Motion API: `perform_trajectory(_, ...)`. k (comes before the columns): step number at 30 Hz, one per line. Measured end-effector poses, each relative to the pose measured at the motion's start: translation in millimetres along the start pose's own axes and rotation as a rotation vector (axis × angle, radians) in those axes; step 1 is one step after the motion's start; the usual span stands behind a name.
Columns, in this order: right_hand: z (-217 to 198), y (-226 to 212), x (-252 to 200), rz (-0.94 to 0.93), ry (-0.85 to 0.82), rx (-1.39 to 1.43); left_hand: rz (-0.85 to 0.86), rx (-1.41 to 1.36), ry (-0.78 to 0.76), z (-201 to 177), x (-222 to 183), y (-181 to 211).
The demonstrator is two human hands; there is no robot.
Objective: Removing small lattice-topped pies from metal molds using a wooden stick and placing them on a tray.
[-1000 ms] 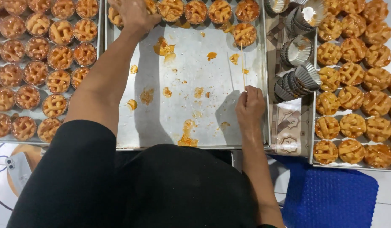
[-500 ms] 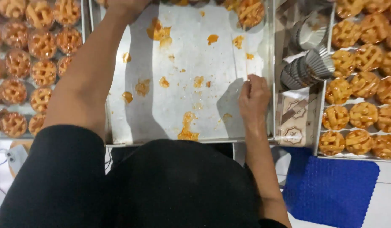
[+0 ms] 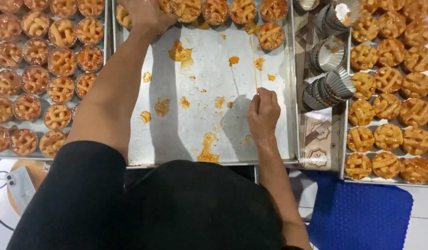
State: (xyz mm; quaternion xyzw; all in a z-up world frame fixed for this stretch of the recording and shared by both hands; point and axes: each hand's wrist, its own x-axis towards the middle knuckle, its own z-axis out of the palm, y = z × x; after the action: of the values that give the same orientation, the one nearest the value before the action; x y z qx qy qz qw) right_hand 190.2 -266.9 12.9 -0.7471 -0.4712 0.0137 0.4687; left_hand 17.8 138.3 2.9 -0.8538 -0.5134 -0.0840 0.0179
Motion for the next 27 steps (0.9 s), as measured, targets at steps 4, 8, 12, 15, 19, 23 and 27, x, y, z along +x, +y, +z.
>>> perform_trajectory(4,2,16,-10,-0.127,0.043,-0.146,0.017,-0.136,0.071,8,-21,3)
perform_trajectory(8,0,14,-10,-0.175,0.080,-0.166,0.096,-0.141,0.381,30,-30,-5)
perform_trajectory(12,1,16,-9,-0.187,0.081,-0.164,0.137,-0.265,0.317,21,-41,-3)
perform_trajectory(15,2,20,-12,-0.199,0.090,-0.174,0.154,-0.352,0.085,-7,-55,4)
perform_trajectory(19,2,19,-4,-0.194,0.090,-0.147,0.116,-0.169,-0.146,-59,-71,43)
perform_trajectory(23,2,16,-8,-0.160,0.067,-0.037,0.545,-0.017,0.244,-67,-122,80)
perform_trajectory(27,-3,11,-6,-0.145,0.079,-0.047,0.574,-0.114,-0.048,-84,-175,119)
